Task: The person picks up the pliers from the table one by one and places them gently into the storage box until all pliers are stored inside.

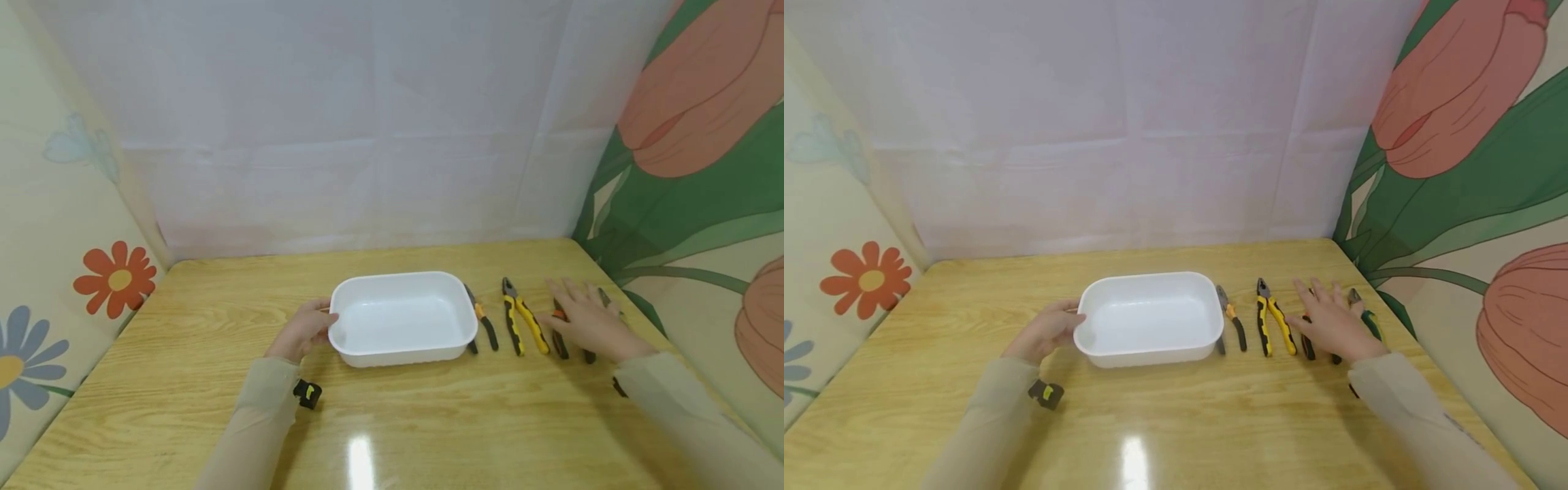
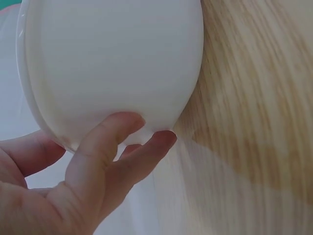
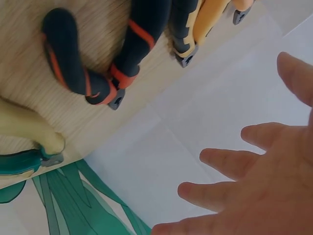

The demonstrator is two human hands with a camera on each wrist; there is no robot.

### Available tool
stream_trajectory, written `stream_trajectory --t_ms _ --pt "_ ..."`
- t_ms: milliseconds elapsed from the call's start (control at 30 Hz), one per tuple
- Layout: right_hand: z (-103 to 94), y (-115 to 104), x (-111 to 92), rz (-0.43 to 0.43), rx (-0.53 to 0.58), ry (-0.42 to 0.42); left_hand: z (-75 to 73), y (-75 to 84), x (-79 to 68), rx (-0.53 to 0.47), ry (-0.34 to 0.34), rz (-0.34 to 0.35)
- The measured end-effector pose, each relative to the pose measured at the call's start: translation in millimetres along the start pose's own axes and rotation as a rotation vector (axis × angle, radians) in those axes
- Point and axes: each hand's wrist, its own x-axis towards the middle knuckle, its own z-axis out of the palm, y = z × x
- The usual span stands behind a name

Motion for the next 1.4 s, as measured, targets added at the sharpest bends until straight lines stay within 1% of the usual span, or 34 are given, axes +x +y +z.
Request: stream_trajectory --t_ms 167,333,467,567,733,967,1133,1233,1400 --pt "0.8 5 -2 0.011 -0.015 0.012 -0.3 -1.6 0.9 -0.003 -0.004 0.004" --pt "2.2 14 -3 0.022 -0.008 0.018 0.1 -0.5 0.5 -0.008 -0.009 -0.001" --pt "4.3 22 -4 0.001 -0.098 0.063 -0.6 -0.8 1.9 -0.008 -0.006 -0.002" --pt "6.6 27 -4 0.001 -0.171 0.095 -1.6 -1.4 2.8 -0.003 -0.009 0.002" --pt "9.3 35 -5 0.033 -0.196 0.113 -2.0 -1.2 2.9 -0.004 -0.018 -0.002" --pt "8.7 42 -6 0.061 -0.121 0.072 -2.9 -1.5 1.8 -0.005 -0.027 -0.003" --pt "7.9 48 -7 0.069 -0.087 0.074 -3.8 -1.5 1.5 -0.006 -0.032 0.007" --pt "7.6 51 -9 0.08 -0.054 0.069 -3.5 -1.4 2.0 -0.009 -0.026 -0.001" --pt "7.1 57 -14 0.117 0.018 0.035 -2.3 -1.1 2.5 -0.015 -0.019 -0.023"
